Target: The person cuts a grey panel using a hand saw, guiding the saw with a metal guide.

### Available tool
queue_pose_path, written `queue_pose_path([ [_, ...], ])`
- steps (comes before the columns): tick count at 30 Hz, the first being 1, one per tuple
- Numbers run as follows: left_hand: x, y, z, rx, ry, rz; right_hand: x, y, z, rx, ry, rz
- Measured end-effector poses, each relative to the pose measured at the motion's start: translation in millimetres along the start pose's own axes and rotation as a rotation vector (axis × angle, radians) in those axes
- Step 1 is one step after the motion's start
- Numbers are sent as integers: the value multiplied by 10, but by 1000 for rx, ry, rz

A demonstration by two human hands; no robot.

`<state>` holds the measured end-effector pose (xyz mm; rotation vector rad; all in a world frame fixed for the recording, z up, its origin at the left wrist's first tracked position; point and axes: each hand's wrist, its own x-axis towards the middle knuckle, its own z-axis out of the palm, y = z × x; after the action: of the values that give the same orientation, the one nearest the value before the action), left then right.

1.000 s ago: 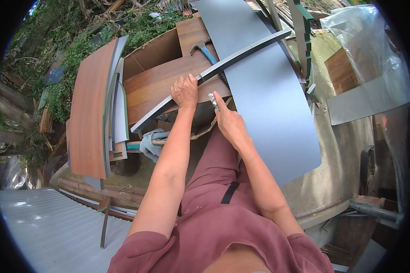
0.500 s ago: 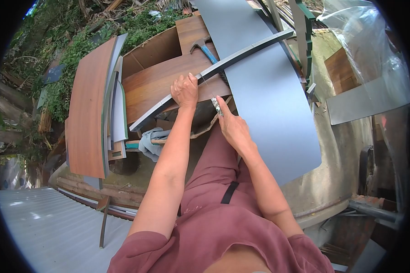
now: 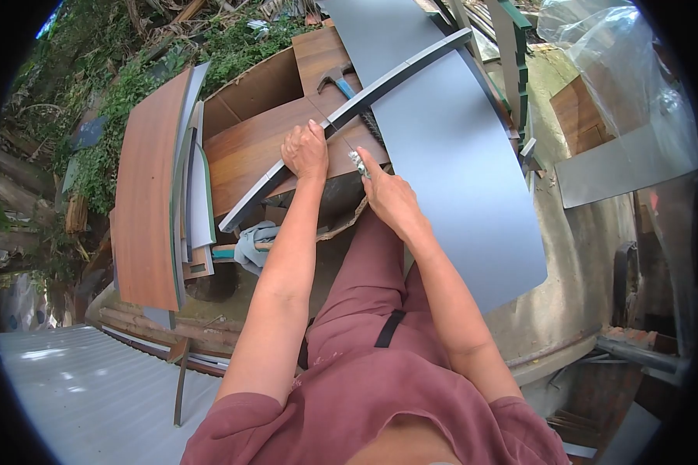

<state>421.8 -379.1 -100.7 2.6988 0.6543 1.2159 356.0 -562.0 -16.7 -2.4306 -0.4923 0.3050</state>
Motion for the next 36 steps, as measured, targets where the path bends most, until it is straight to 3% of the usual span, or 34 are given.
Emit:
queue_pose_path([
  [15, -11, -2, 32, 81, 45, 17, -45, -40, 36, 0, 64, -64],
  [23, -42, 5, -6, 26, 50, 15, -261, -13, -46, -9, -6, 34],
  [36, -14, 28, -80, -45, 41, 34, 153, -55, 43, -21, 18, -8],
])
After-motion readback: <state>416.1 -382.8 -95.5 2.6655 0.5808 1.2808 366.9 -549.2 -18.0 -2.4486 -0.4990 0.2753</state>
